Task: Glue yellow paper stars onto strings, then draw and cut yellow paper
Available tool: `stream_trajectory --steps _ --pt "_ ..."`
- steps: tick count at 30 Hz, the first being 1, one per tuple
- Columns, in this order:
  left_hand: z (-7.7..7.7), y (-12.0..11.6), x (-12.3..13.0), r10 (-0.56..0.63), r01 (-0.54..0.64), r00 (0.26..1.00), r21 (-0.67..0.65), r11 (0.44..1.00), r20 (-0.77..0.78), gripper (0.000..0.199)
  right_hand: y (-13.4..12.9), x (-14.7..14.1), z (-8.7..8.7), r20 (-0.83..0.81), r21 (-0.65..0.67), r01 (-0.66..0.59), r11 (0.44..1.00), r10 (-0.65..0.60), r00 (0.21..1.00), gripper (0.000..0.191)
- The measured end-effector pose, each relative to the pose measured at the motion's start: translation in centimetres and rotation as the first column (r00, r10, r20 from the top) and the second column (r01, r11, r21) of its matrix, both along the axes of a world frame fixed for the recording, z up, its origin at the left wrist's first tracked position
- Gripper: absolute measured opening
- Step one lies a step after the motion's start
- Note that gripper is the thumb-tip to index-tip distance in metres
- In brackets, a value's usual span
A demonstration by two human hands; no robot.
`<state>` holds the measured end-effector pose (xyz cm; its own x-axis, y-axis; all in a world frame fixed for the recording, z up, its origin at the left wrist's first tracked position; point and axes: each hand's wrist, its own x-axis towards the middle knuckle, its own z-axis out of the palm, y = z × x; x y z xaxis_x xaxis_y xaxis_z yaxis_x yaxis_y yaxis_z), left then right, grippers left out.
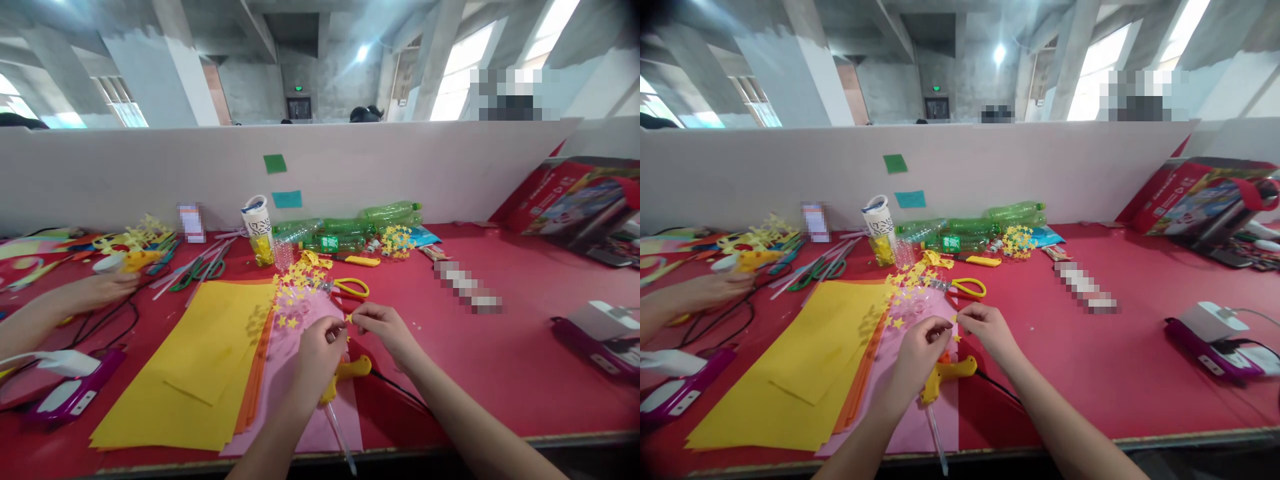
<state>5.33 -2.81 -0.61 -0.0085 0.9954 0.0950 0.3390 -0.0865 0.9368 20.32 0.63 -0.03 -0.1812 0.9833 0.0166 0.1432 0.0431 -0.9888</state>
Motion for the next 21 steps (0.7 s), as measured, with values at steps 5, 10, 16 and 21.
stream_trajectory --steps 5,10,16,21 --pt "0.0 -0.1 -0.5 -0.013 0.017 0.989 -0.023 1.000 0.148 0.013 -0.4 -0.8 -0.1 0.073 0.050 -0.069 0.996 0.065 0.995 0.013" --pt "0.1 -0.2 -1.1 0.003 -0.004 0.992 0.005 1.000 0.129 0.011 -0.3 -1.6 -0.1 0.155 0.107 -0.116 0.987 0.098 0.983 0.012" --pt "0.7 -1.0 -2.3 -0.026 0.034 0.980 -0.035 0.999 0.196 0.012 -0.5 -1.3 0.1 0.238 0.151 -0.169 0.974 0.131 0.962 0.014" --pt "1.5 -1.5 -4.7 0.074 -0.067 0.981 -0.047 0.997 0.180 0.018 -2.9 -0.8 0.0 0.736 0.246 -0.517 0.820 0.189 0.650 0.029"
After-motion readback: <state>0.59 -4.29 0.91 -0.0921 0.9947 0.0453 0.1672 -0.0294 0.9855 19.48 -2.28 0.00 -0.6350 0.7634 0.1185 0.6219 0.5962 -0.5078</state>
